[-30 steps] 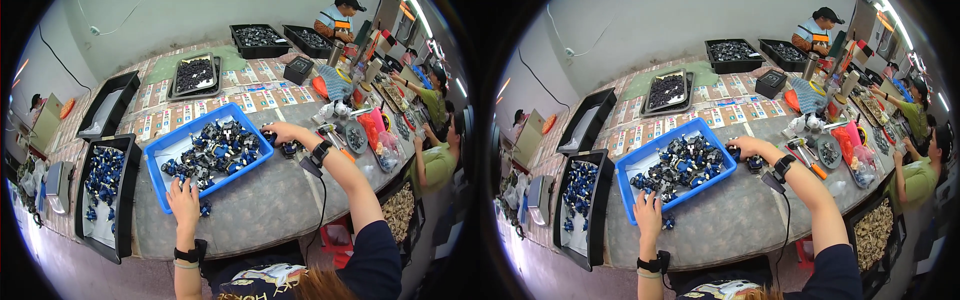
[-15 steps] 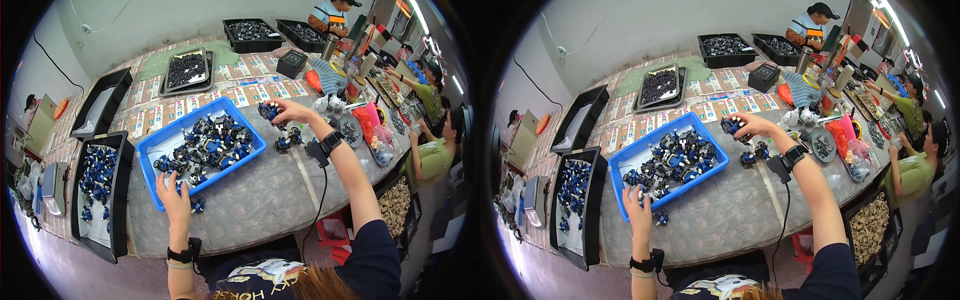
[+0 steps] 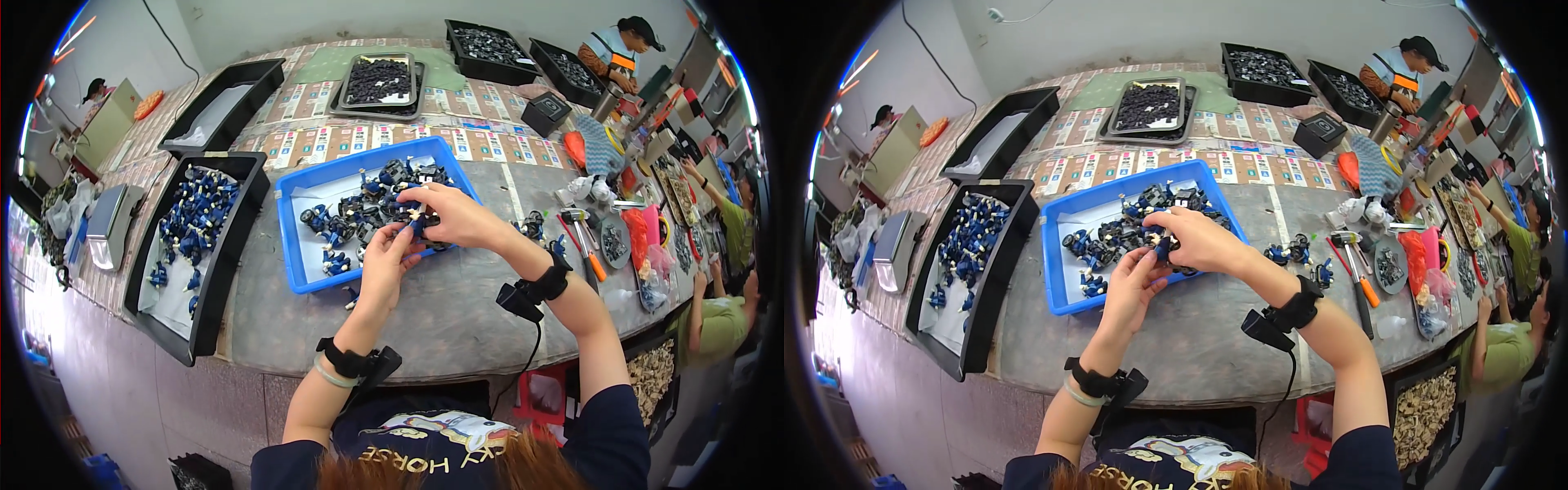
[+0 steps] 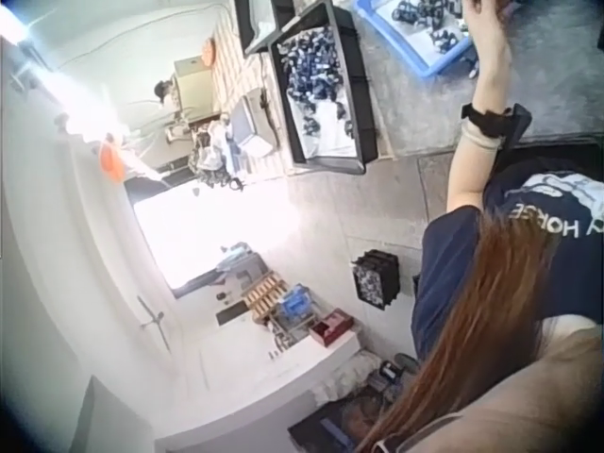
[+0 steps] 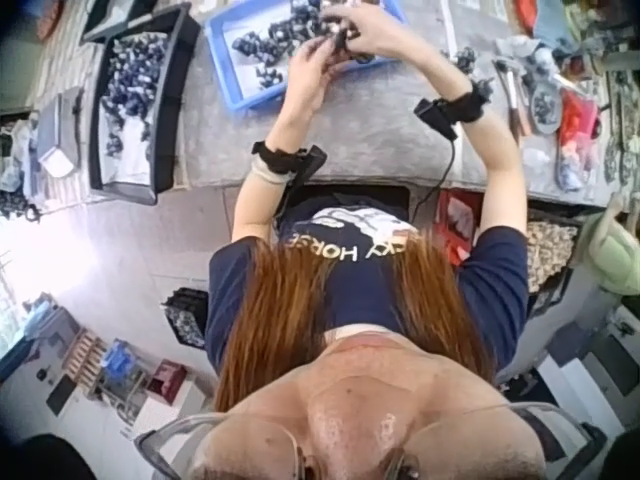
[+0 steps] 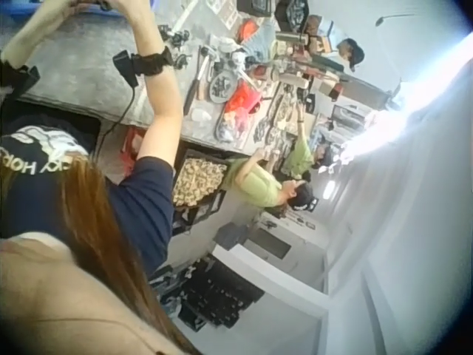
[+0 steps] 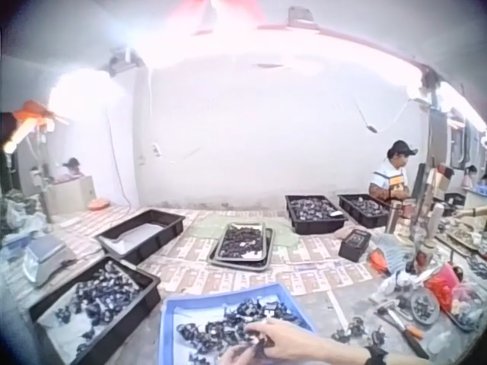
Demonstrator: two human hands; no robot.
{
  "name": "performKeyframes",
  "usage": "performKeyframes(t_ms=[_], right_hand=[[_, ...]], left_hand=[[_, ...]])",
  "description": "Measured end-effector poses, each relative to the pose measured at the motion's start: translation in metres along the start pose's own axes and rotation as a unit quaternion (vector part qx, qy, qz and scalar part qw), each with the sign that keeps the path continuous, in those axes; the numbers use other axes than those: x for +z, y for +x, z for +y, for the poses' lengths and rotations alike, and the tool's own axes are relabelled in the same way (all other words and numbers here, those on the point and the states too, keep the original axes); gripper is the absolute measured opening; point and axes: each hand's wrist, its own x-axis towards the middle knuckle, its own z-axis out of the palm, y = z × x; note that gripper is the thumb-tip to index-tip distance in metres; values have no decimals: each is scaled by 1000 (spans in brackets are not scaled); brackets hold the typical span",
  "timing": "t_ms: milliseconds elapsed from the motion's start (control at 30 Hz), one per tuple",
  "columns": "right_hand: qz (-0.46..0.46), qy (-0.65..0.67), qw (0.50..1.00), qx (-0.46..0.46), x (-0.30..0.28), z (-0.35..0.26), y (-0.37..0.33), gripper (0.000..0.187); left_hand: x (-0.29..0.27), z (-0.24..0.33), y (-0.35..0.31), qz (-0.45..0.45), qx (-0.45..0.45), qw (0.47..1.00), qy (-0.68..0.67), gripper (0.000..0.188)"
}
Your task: Assembling small plastic figurines by applying adhesive to component joints.
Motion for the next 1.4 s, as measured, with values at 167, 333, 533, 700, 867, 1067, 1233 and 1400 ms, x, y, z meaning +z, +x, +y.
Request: performKeyframes(t_ms=[167, 333, 533, 700, 867, 1067, 1233, 1400], right_hand=[[109, -29, 993, -37, 19, 26, 18, 44], [125, -53, 989, 67, 13, 51, 20, 45], [138, -58, 988, 49, 13, 30, -35, 60], [276, -120, 942, 150, -24, 98, -111, 55], [140, -158, 895, 392, -34, 140, -191, 92], [162, -99, 939, 286, -11, 136, -155, 90], [103, -169, 934, 296, -1, 143, -124, 64], [172, -165, 929, 283, -2, 150, -120, 43]], left_hand=[[-23, -7, 0, 21, 38, 998, -49, 26], [-27, -7, -6, 32, 161, 986, 19, 27], [-50, -1, -46, -30, 86, 979, 180, 24], [-66, -45, -68, -84, -2, 956, 282, 26], [-62, -77, -69, -78, 18, 944, 321, 24], [-64, -76, -65, -27, -6, 914, 406, 27], [-68, -83, -65, -25, 45, 921, 386, 25], [-62, -83, -67, -11, 78, 901, 427, 26]])
